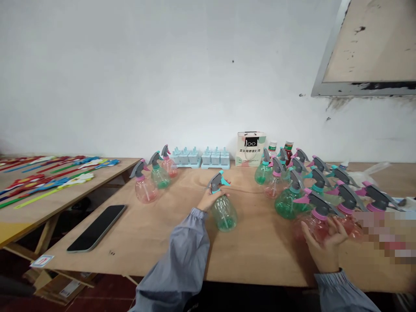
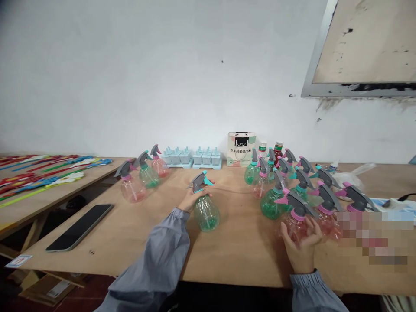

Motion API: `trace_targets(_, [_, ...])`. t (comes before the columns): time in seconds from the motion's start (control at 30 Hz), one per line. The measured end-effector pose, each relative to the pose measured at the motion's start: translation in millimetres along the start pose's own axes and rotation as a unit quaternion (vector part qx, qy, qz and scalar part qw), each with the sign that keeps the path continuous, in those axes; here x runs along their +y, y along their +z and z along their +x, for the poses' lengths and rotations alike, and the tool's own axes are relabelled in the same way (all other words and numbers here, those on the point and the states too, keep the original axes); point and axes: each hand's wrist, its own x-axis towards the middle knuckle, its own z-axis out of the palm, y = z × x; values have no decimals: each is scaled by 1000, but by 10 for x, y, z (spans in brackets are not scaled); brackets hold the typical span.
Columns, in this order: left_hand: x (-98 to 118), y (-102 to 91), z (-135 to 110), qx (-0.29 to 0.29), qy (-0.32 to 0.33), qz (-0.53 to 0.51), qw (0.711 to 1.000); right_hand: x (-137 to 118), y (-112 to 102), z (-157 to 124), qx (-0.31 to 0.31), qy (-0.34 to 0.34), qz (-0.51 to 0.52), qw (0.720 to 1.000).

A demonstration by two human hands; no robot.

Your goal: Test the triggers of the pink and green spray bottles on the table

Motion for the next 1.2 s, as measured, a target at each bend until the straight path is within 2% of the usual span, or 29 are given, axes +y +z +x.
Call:
trace_targets(0.07, [9,1,-6,-2,-5,-8,1000,-92,24,-68,-19,-6,3,1000])
trace_targets(0.17, [11,-11,-7,-21,-10,-27,999,-255,159,-176,-100,11,3,995])
trace_targets(0.3, [-7,-48,4,-47,-21,-50,997,-385,618,-174,-196,-3,30,980])
trace_targets(0.4, [-24,-79,17,-62,-30,-67,995,-398,1051,-62,-218,-27,34,975])
trace_targets(0.47, [-34,-93,24,-72,-34,-74,994,-397,1293,5,-221,-17,46,974])
trace_targets(0.57, [-55,-99,37,-77,-30,-85,993,-404,1514,27,-213,27,87,973])
trace_targets(0.67, [-98,-104,63,-58,-30,-99,993,-403,1572,-21,-218,68,125,965])
trace_targets(0.8, [-148,-113,88,-7,-28,-103,994,-370,1539,-78,-228,80,141,960])
trace_targets(1.03, [-95,-52,29,-58,-22,-103,993,-351,1515,-87,-227,68,138,962])
trace_targets(1.2, [-120,-66,63,23,-37,-116,992,-368,1494,-94,-240,73,146,957])
